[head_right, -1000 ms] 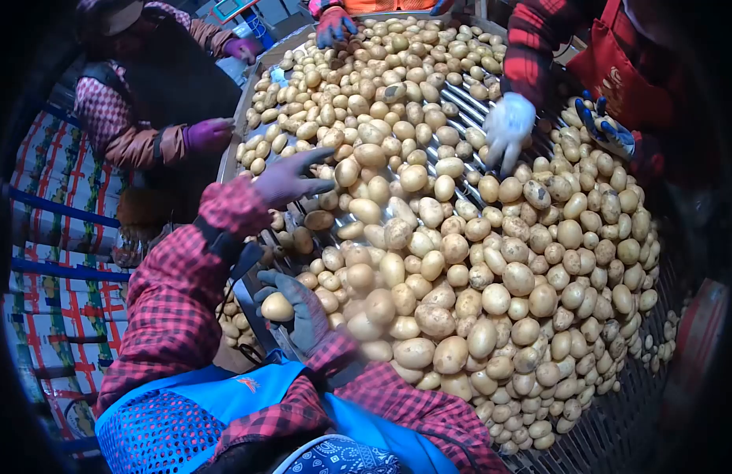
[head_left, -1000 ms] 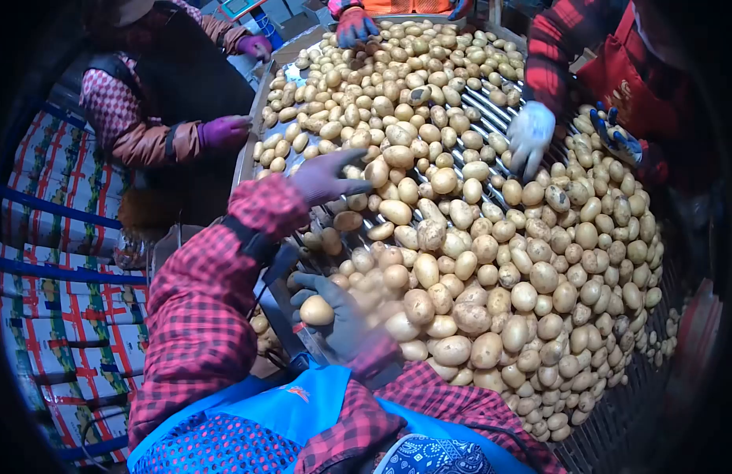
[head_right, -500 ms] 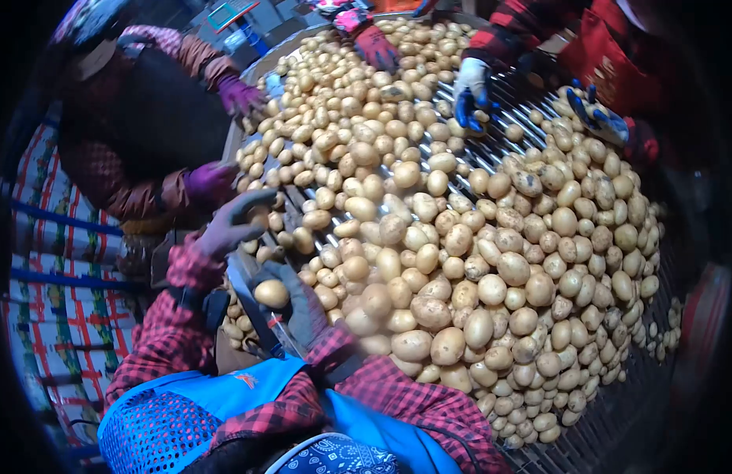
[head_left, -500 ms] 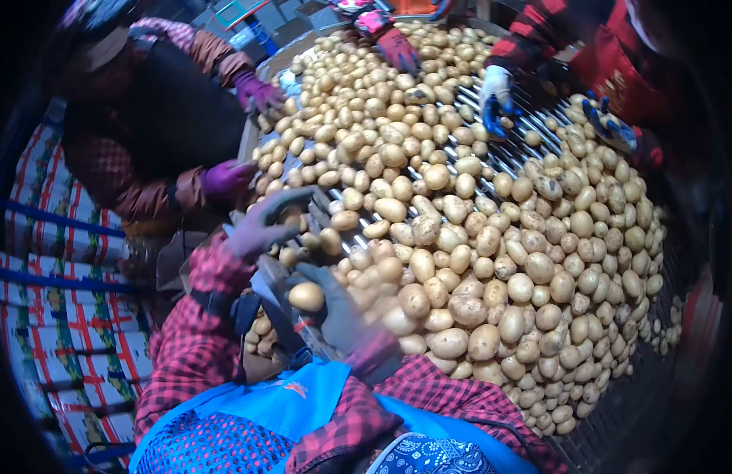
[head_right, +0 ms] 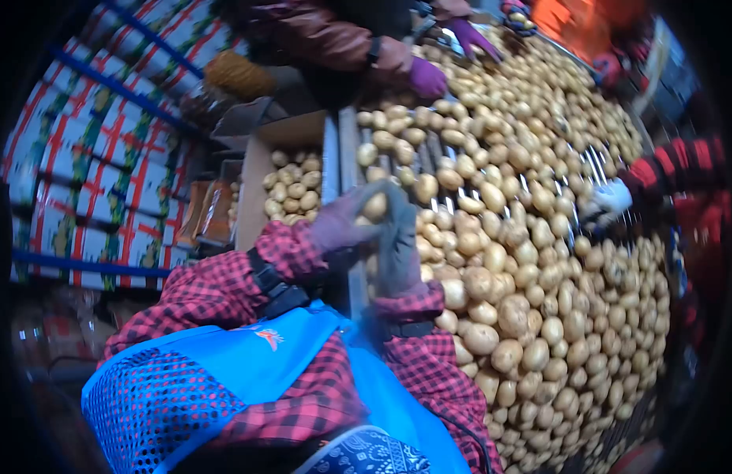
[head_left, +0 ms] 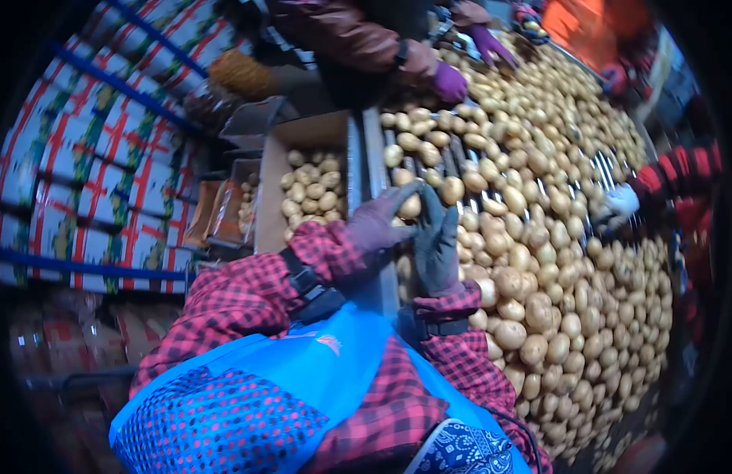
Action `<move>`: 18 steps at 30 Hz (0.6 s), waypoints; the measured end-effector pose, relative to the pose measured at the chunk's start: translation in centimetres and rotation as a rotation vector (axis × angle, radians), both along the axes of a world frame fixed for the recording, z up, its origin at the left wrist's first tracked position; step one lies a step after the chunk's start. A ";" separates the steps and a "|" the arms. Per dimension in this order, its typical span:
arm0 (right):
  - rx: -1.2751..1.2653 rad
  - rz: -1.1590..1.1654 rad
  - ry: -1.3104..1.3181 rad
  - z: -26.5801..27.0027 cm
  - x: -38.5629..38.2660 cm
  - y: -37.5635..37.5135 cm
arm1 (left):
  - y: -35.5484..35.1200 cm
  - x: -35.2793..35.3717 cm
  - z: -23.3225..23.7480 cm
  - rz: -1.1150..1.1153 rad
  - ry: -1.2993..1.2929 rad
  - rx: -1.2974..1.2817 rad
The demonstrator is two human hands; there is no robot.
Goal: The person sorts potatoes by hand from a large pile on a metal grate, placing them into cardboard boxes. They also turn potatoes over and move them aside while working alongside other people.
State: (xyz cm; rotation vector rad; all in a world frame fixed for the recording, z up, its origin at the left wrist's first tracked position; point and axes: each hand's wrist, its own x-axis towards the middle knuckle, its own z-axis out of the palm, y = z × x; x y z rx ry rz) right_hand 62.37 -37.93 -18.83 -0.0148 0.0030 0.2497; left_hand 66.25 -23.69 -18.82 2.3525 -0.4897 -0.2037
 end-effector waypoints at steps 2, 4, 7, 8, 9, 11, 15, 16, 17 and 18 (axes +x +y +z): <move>-0.607 -0.033 -0.107 1.4 -0.5 0.8 | 0.6 -0.3 -0.1 0.057 0.103 -0.196; -0.610 -0.003 -0.025 1.2 -0.9 0.6 | 2.1 -0.5 1.7 0.205 0.751 -0.635; -0.283 0.075 -0.071 -1.9 0.3 -1.0 | 5.5 -1.4 3.2 0.347 0.699 -0.792; -0.283 0.012 -0.066 -1.9 0.4 -1.0 | 7.4 -1.8 4.0 0.385 0.626 -0.740; -0.284 0.011 -0.061 -2.0 0.5 -1.1 | 9.3 -1.9 5.0 0.414 0.561 -0.742; -0.344 -0.039 -0.006 -2.1 0.4 -1.3 | 13.4 -1.4 6.6 0.523 0.432 -0.762; -0.346 -0.055 -0.013 -1.4 0.2 -1.0 | 19.5 0.6 5.6 0.596 0.144 -0.801; -0.361 -0.065 0.008 -1.6 0.2 -1.0 | 22.1 1.6 2.3 0.580 0.142 -0.448; -0.355 -0.084 -0.014 -2.2 0.2 -1.0 | 23.5 2.9 -0.2 0.544 0.125 -0.102; -0.338 -0.075 -0.003 -2.4 0.3 -1.2 | 23.7 3.5 -1.2 0.530 0.351 -0.143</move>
